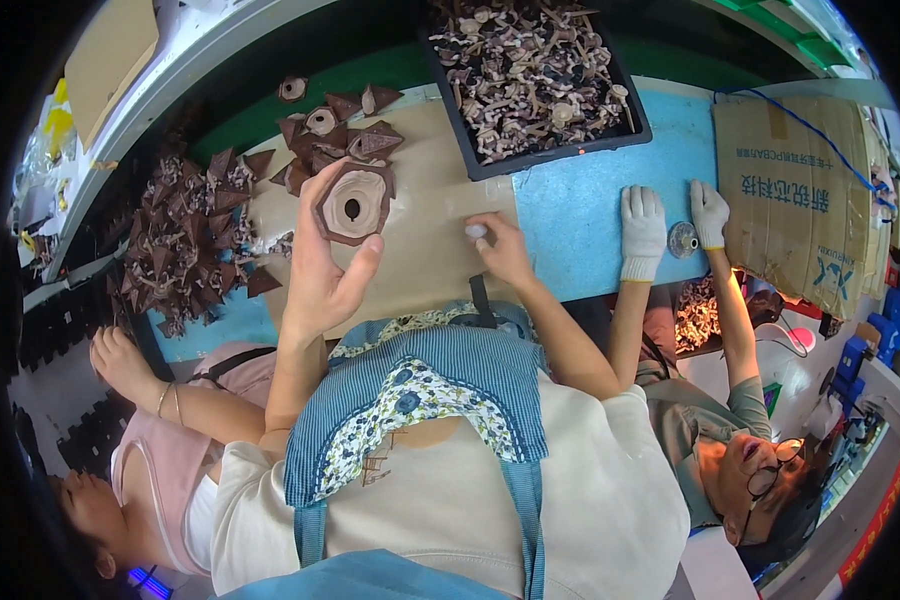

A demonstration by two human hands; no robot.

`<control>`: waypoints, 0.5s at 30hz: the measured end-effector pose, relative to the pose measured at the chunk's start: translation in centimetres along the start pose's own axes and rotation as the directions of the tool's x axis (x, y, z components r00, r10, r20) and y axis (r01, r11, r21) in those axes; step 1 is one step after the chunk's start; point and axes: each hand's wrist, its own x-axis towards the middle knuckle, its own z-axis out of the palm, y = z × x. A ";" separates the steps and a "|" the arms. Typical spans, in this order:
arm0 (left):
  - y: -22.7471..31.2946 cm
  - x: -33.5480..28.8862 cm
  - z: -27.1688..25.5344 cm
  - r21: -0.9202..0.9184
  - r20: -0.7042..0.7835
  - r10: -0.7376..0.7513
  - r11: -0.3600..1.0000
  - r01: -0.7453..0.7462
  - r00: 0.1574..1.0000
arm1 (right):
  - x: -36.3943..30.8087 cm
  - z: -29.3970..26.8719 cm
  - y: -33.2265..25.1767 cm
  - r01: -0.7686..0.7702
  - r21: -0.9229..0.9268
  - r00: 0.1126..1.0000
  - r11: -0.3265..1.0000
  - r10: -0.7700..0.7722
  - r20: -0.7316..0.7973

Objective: The person assembles small plastic housings and rubber components by hand, applying adhesive from a bottle to fit the pieces together.

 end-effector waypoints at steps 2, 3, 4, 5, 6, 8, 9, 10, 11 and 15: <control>-0.2 0.1 0.3 -0.005 -0.032 -0.045 0.999 0.045 0.998 | 0.0 0.2 1.1 -0.080 -0.063 0.997 0.995 0.078 -0.022; -0.5 0.0 0.4 -0.021 -0.065 -0.067 0.998 0.066 0.996 | 0.2 0.1 0.9 0.084 -0.149 0.996 0.985 -0.088 -0.018; -0.7 0.3 0.6 -0.025 -0.063 -0.063 0.998 0.061 0.996 | 0.4 -0.1 0.7 0.242 -0.233 0.968 0.942 -0.249 -0.001; -1.0 0.6 0.9 -0.087 -0.148 -0.024 0.996 0.011 0.989 | 0.7 -0.8 0.4 0.241 -0.238 0.968 0.941 -0.250 -0.006; -1.3 0.8 1.1 -0.146 -0.242 0.005 0.988 -0.041 0.970 | 1.1 -2.0 -1.0 0.224 -0.253 0.967 0.941 -0.247 -0.066; -1.5 1.6 1.2 -0.093 -0.265 0.047 0.993 -0.074 0.963 | 2.5 -4.6 -3.2 0.227 -0.325 0.923 0.918 -0.309 -0.229; -1.5 2.0 1.6 -0.122 -0.306 0.089 0.984 -0.131 0.948 | 3.8 -6.1 -3.9 0.241 -0.388 0.868 0.890 -0.377 -0.324; -1.3 2.5 2.0 -0.146 -0.348 0.128 0.971 -0.189 0.929 | 5.3 -7.6 -4.7 0.245 -0.446 0.805 0.861 -0.437 -0.401; -1.2 2.9 2.3 -0.144 -0.357 0.130 0.971 -0.192 0.925 | 6.8 -9.0 -5.3 0.245 -0.503 0.731 0.829 -0.498 -0.466; -0.8 4.6 3.2 -0.192 -0.455 0.166 0.941 -0.279 0.875 | 11.0 -13.0 -6.3 0.166 -0.777 0.748 0.607 -0.591 -0.302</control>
